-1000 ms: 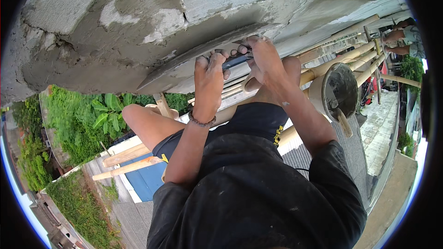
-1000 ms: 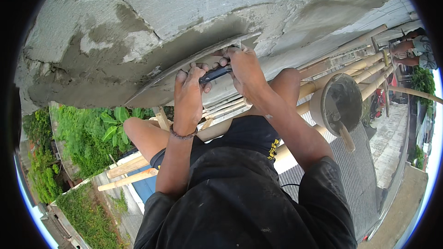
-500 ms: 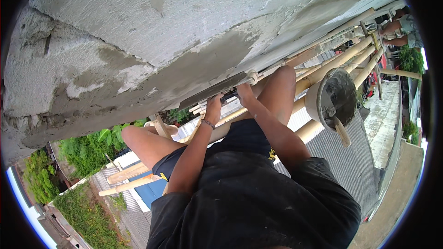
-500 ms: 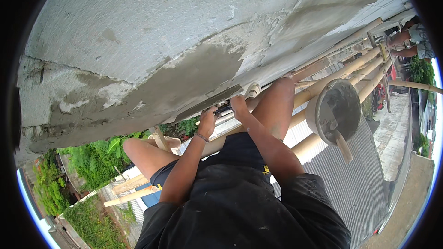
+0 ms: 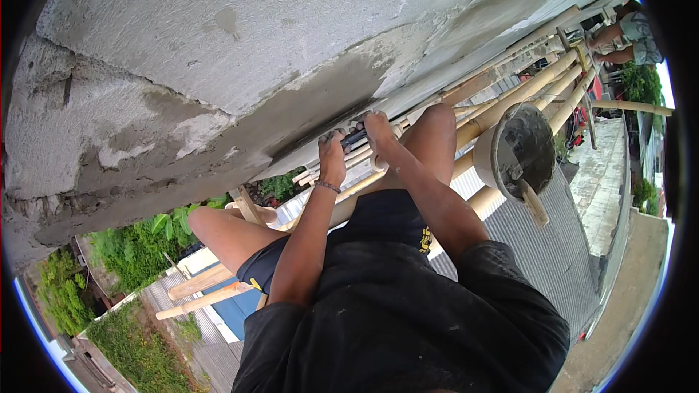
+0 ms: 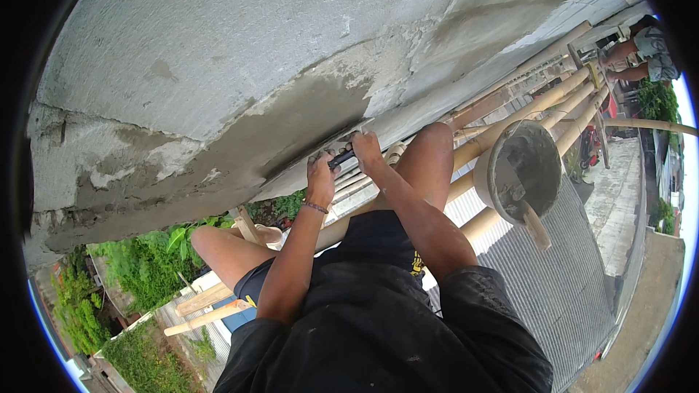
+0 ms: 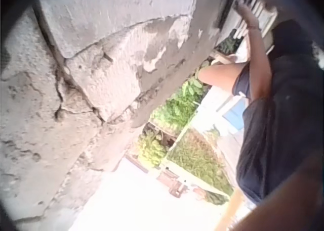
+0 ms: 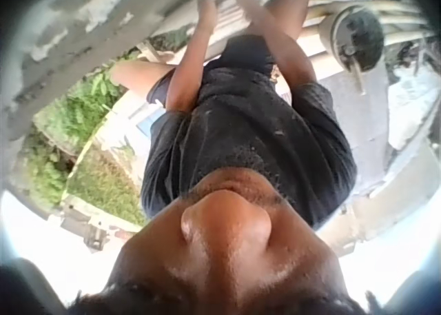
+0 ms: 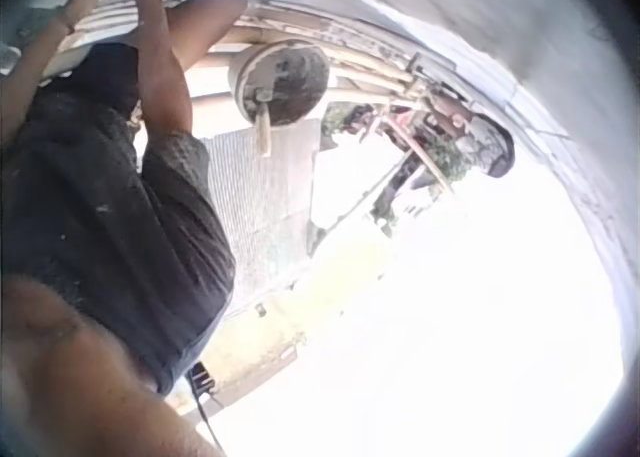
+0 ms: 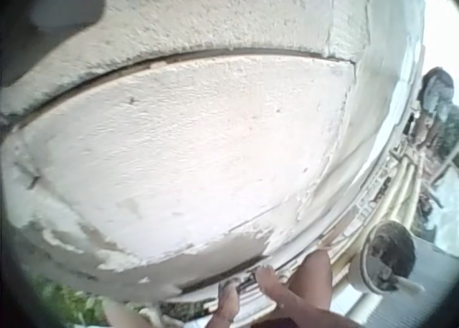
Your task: Applying and smoothing cement plaster onto a concrete block wall using a hawk and trowel while on a scaffold.
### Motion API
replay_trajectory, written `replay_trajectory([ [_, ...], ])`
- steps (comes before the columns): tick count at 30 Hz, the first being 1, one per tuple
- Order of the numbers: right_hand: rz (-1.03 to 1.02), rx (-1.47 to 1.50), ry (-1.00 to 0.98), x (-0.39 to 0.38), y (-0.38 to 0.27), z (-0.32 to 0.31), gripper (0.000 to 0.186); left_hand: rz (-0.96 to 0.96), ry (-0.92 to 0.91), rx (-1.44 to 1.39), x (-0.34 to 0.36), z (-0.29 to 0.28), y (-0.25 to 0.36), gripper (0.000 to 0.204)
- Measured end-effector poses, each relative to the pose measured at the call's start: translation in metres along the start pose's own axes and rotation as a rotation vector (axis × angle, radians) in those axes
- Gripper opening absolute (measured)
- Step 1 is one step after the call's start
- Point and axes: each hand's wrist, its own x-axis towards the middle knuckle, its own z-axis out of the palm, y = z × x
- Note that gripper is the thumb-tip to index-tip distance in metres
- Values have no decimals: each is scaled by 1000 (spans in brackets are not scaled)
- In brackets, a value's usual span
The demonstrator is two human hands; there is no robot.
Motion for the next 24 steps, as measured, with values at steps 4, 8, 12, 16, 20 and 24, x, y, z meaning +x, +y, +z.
replay_trajectory([
  [4, 21, -65, -23, -44, -67, 29, 18, 80, -57, -22, -40, 33, 46, 8],
  [8, 16, -98, -119, -76, -117, 55, 15, 127, -159, -101, -78, 53, 97, 5],
  [12, -36, -96, -308, -129, -172, 75, 12, 187, -240, -120, -123, 74, 150, 9],
  [16, -278, -335, -533, -218, -224, 72, 14, 359, -304, -29, -173, 83, 163, 21],
  [20, -653, -763, -575, -213, -168, 10, 20, 859, -101, 851, -162, 12, 103, 32],
  [24, -571, -1350, -231, -236, -193, -62, 24, 808, -19, 1344, -165, -37, 67, 39],
])
